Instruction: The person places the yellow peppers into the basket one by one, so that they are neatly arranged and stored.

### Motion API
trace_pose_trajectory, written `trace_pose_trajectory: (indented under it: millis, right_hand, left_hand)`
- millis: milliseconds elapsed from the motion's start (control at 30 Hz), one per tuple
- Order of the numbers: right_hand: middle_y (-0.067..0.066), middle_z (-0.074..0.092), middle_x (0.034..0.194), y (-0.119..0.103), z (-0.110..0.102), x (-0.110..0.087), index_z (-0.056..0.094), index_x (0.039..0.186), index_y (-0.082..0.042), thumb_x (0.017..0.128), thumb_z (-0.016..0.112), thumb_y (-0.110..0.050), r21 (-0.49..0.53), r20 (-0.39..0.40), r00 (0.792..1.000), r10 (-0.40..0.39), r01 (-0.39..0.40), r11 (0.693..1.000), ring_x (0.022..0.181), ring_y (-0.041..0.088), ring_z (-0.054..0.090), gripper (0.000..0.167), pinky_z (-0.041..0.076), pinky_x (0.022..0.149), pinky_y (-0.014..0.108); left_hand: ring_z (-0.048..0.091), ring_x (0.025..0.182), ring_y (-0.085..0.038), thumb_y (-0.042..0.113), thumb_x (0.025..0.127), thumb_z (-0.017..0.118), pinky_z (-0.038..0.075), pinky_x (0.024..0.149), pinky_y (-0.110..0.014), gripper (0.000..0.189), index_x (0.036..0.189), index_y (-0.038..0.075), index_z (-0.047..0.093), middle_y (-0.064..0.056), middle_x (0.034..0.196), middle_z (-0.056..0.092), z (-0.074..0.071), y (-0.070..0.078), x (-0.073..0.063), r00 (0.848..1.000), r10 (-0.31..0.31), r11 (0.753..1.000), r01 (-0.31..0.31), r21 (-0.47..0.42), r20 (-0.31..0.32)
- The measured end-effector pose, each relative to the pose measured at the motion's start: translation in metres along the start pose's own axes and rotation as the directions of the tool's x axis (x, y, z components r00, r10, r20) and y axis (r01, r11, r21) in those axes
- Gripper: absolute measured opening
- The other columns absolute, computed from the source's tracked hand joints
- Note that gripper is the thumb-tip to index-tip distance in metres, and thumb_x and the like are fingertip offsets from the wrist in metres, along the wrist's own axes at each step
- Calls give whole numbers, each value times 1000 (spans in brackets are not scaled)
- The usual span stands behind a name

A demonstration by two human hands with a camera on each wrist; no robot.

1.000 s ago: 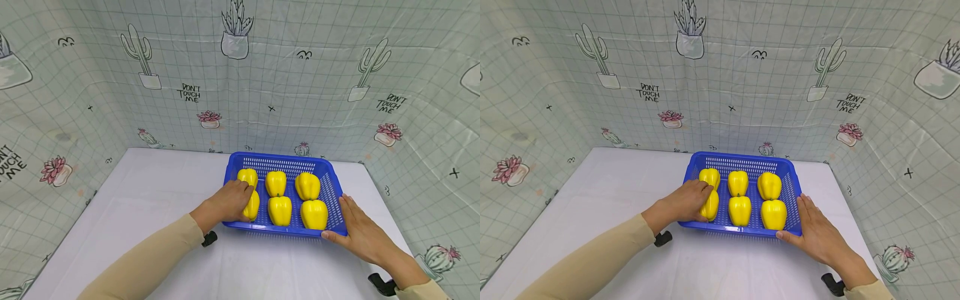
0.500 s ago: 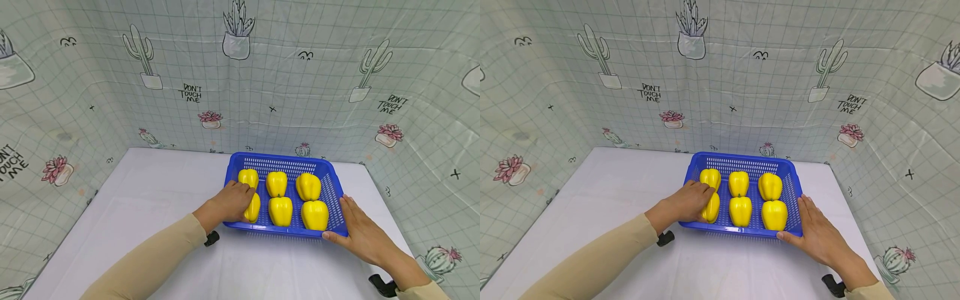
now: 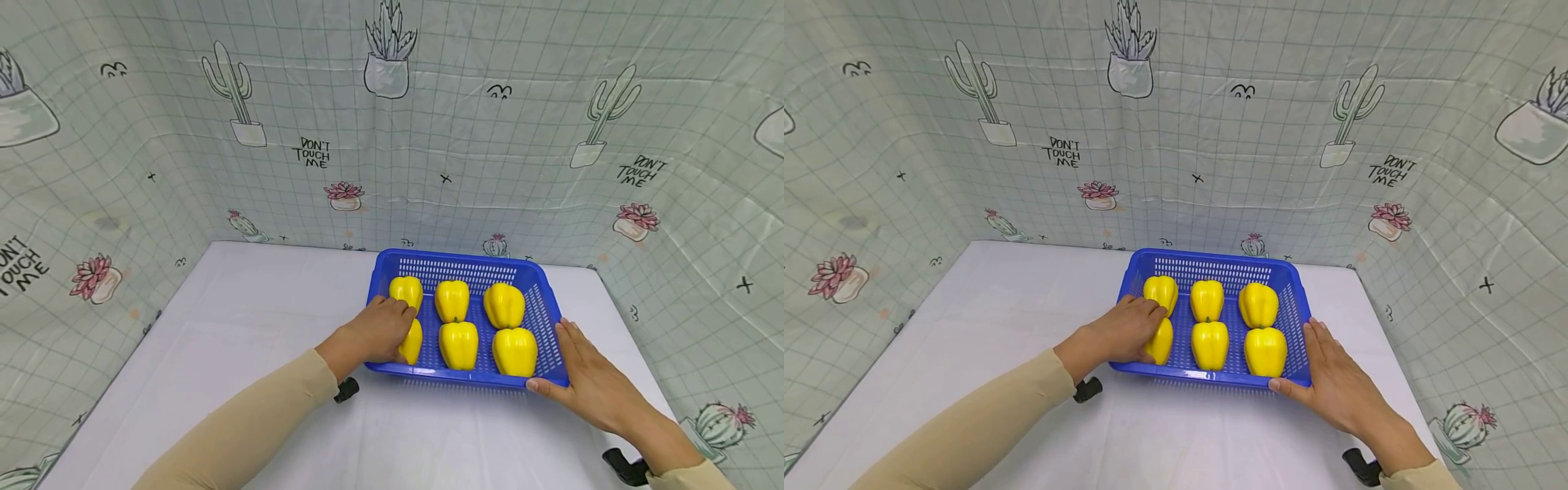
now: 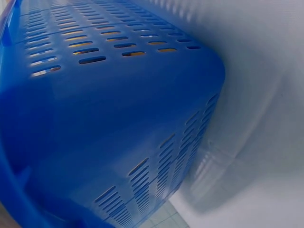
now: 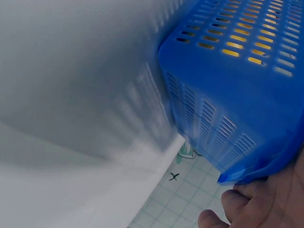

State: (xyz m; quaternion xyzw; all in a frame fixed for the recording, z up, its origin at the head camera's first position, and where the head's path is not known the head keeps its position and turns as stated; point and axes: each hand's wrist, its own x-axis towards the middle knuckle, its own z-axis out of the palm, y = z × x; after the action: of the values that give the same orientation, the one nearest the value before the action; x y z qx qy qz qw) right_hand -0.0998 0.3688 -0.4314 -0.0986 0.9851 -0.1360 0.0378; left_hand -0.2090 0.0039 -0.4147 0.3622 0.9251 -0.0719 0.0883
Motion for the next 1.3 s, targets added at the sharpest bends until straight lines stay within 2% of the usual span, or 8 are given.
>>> trace_pose_trajectory:
  millis: [200, 600, 900, 1133, 1300]
  right_hand:
    - [37, 7, 170, 0, 0, 1, 6, 165, 9, 95, 65, -66, 0, 3, 1000, -3, 3, 1000, 156, 57, 17, 118, 29, 117, 74]
    - [37, 9, 170, 1, -1, 4, 8, 164, 10, 95, 64, -67, -13, 10, 1000, 5, -5, 1000, 155, 58, 19, 118, 29, 117, 75]
    - [37, 10, 170, 2, -1, 6, 8, 164, 10, 94, 64, -67, -17, 13, 1000, 3, -3, 1000, 154, 58, 21, 118, 29, 117, 75]
    - [37, 10, 170, 2, -2, 7, 9, 165, 9, 94, 65, -67, -18, 5, 1000, -4, 4, 1000, 154, 58, 20, 118, 29, 117, 75]
    - [36, 10, 170, 3, -3, 6, 10, 165, 9, 95, 65, -65, -6, -1, 1000, -9, 9, 1000, 154, 58, 20, 116, 28, 117, 75]
  left_hand:
    - [49, 142, -28, 64, 89, 75, 38, 123, -43, 95, 158, 5, 44, -12, 154, 53, 1, -1, -1, 1000, -13, 999, 13, -34, -12]
    - [51, 139, -30, 65, 96, 66, 38, 124, -44, 89, 155, 1, 45, -14, 150, 55, 2, -5, -6, 989, -37, 997, 28, -65, -141]
    - [52, 139, -32, 58, 101, 62, 39, 124, -45, 79, 152, -1, 47, -17, 148, 56, 3, -5, -13, 970, -79, 993, 55, -106, -231]
    - [49, 143, -31, 58, 102, 62, 37, 125, -46, 82, 157, -1, 42, -17, 153, 52, 4, -9, -22, 963, -139, 983, 105, -153, -233]
    - [51, 140, -32, 58, 101, 62, 39, 123, -47, 84, 157, -2, 42, -17, 152, 53, 6, -15, -31, 950, -163, 975, 114, -192, -265]
